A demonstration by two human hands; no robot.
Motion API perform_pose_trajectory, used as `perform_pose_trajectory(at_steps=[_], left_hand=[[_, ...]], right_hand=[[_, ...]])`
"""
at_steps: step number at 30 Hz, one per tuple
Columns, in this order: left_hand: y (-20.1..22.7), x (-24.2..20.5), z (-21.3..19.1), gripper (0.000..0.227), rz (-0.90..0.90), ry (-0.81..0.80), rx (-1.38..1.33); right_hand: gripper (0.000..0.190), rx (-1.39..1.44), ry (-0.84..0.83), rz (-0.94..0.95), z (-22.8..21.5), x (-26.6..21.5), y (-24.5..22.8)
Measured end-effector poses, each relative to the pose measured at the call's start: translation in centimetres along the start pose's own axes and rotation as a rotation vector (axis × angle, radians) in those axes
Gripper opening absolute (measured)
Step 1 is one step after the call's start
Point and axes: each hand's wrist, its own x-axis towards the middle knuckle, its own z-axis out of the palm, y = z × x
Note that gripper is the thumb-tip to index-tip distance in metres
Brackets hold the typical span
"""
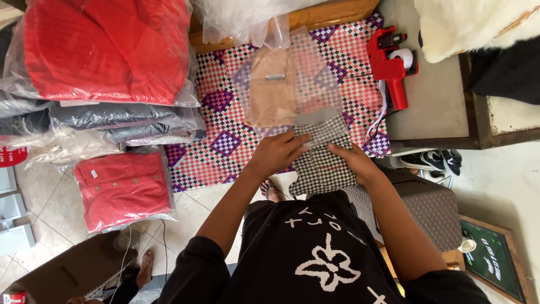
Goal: Folding different items of clothing and placing them into individual plastic bags for shipping.
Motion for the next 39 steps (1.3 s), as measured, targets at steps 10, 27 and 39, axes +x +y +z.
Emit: perform_pose_trajectory(at_steps=[10, 27, 39], left_hand=[[1.7, -0.5, -0.2, 0.056, -0.002, -0.113, -0.344], [1.1, -0.4, 3.8, 0.102, -1.249, -0.286, -1.246], [3.1, 2.6, 8.1, 0.094, -1.234, -0.074, -1.338]], right_hand=[[0.067, -0.305, 0.044, -0.153, 2.2, -0.6, -0.1], [0.078, 0.089, -0.006, -0.137, -2.2, 3.8, 5.0], [0.088, 0.240, -0.166, -0.078, -8.3, 4.2, 10.2]])
